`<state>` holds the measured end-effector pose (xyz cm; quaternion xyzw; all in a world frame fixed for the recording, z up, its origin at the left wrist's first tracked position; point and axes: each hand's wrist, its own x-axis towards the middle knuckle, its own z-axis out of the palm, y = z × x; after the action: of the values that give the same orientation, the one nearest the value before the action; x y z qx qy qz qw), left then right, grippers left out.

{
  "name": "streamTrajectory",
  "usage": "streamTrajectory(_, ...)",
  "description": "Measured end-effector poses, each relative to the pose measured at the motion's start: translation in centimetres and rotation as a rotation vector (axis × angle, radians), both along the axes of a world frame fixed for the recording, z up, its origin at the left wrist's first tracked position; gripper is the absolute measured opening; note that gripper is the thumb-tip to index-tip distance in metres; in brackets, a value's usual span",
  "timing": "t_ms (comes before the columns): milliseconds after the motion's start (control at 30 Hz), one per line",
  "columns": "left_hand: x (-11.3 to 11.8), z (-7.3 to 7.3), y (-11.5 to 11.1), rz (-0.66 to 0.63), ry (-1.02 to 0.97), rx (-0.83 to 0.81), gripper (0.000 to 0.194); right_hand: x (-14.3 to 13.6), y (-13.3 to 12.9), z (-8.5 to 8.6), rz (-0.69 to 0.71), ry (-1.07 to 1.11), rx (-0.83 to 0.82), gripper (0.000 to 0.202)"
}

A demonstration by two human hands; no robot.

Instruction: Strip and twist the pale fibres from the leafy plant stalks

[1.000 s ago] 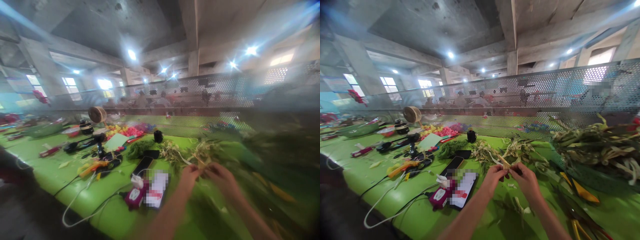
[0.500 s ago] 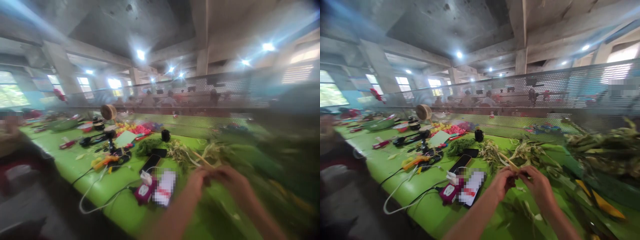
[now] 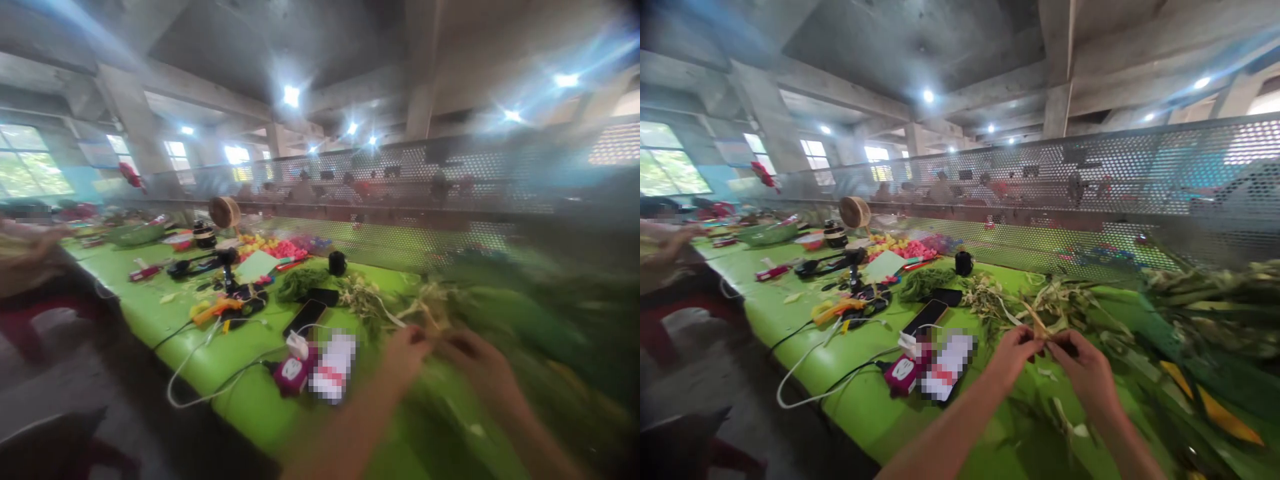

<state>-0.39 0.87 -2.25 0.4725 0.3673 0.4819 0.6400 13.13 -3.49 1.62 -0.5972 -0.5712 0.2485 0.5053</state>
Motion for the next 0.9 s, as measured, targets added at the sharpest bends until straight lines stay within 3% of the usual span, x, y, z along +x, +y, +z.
streamTrajectory(100, -0.2, 0.8, -0.2, 0.009, -0.01, -0.005, 0.016, -0.1, 0.1, 0.2, 0.034, 0.0, -0.007, 0.025)
streamTrajectory(267, -0.3, 2.0, -1.0, -0.01, -0.135, -0.149, 0.018, 0.8, 0.6, -1.2, 0.111, -0.075, 0.203, 0.022)
streamTrajectory(467, -0.3, 1.8, -1.2, -0.058, -0.214, -0.225, 0.019, 1.3, 0.7, -1.6, 0.106, -0.212, 0.195, 0.018)
streamTrajectory(667, -0.1, 0.8, -0.6, -0.027, -0.082, -0.027, 0.012, 0.6, 0.3, -1.1, 0.042, -0.099, 0.062, 0.016)
streamTrajectory(900, -0.1, 0.8, -0.5, -0.02, 0.261, 0.347, 0.012, 0.4, 0.3, -1.3, -0.008, 0.057, 0.016, 0.014)
